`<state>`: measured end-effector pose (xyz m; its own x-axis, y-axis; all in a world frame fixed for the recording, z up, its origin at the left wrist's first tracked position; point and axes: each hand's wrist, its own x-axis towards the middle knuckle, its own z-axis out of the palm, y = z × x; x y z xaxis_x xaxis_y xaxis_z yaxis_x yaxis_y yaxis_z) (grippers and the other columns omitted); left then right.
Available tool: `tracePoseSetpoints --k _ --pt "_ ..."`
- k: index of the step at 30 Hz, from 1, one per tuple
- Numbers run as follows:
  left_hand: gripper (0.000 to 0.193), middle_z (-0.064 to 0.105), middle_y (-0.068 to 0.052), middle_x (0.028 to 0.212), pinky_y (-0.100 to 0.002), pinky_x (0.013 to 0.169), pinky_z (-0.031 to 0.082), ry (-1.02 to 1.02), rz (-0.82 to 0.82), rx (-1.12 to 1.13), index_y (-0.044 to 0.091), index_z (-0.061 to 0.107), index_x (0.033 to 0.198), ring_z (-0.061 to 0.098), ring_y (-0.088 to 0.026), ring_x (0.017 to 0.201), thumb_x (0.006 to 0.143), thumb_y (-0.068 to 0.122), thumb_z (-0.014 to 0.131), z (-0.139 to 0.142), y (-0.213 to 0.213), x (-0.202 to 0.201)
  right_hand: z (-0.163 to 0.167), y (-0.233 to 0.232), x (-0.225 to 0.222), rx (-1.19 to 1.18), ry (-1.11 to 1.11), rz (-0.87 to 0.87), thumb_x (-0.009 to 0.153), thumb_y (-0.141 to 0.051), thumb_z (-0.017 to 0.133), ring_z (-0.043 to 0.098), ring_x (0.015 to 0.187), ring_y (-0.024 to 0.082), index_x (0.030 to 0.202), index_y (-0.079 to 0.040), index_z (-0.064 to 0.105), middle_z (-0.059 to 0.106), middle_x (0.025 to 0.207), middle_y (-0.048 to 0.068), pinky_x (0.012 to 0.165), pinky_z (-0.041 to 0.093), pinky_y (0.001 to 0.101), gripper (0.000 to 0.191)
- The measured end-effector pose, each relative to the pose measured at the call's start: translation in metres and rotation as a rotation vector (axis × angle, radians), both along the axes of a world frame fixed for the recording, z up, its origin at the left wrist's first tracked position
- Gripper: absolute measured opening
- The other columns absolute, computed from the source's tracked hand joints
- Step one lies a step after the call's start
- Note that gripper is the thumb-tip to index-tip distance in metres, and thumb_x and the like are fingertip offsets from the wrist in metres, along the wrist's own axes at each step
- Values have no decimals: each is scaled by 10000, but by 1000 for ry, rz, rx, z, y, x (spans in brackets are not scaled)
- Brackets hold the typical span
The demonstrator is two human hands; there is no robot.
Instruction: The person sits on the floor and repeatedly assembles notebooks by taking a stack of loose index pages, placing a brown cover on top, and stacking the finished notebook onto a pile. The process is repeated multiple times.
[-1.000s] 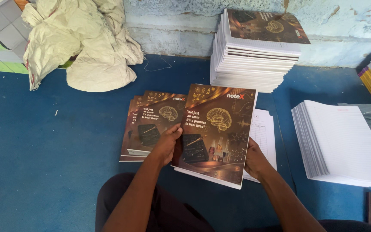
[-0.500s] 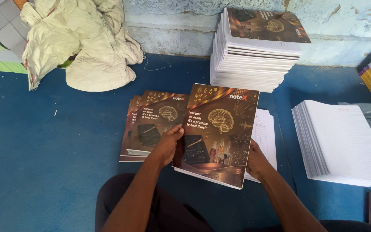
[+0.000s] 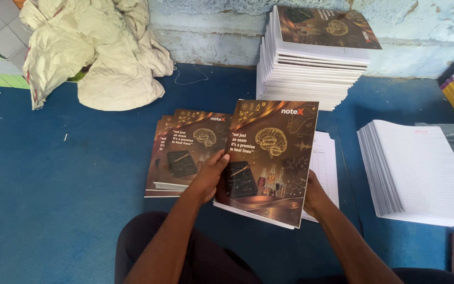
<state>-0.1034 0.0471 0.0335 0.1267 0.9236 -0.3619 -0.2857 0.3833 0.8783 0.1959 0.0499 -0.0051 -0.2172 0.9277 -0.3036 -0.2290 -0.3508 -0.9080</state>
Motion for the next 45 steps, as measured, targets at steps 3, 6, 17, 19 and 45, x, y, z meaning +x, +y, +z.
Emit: tracePoseSetpoints --k 3,6,17,19,45 --pt "529 620 -122 1311 -395 1101 449 -12 -63 16 58 503 1432 574 -242 1254 991 349 543 7 -5 3 8 0 -2 -138 -46 -46 961 -129 540 764 847 232 1223 -9 606 719 1045 137 696 681 375 296" --pt "472 631 -69 1303 -377 1107 441 -65 -55 35 120 518 1380 570 -206 1257 973 352 575 11 -5 5 14 -1 -7 41 42 48 962 -83 615 735 869 186 1246 -12 585 691 1048 111 704 666 339 295" --pt "378 664 -102 1079 -380 970 567 -150 -39 -12 89 543 1259 666 -228 1034 936 251 654 19 -6 1 23 5 2 -4 -33 24 929 -64 628 730 782 204 1215 18 605 692 974 146 625 651 319 299" --pt "370 670 -109 1072 -366 961 576 -136 -34 -35 93 547 1253 677 -218 1016 927 232 653 20 -6 2 22 5 4 19 -15 48 935 -67 621 732 791 208 1224 29 598 690 988 152 629 654 320 306" --pt "242 711 -108 1017 -294 823 585 -6 136 218 26 622 1194 692 -158 895 969 116 624 9 -6 2 68 -10 -15 10 -497 -147 843 -345 774 621 676 212 1174 32 669 692 807 141 575 439 329 513"
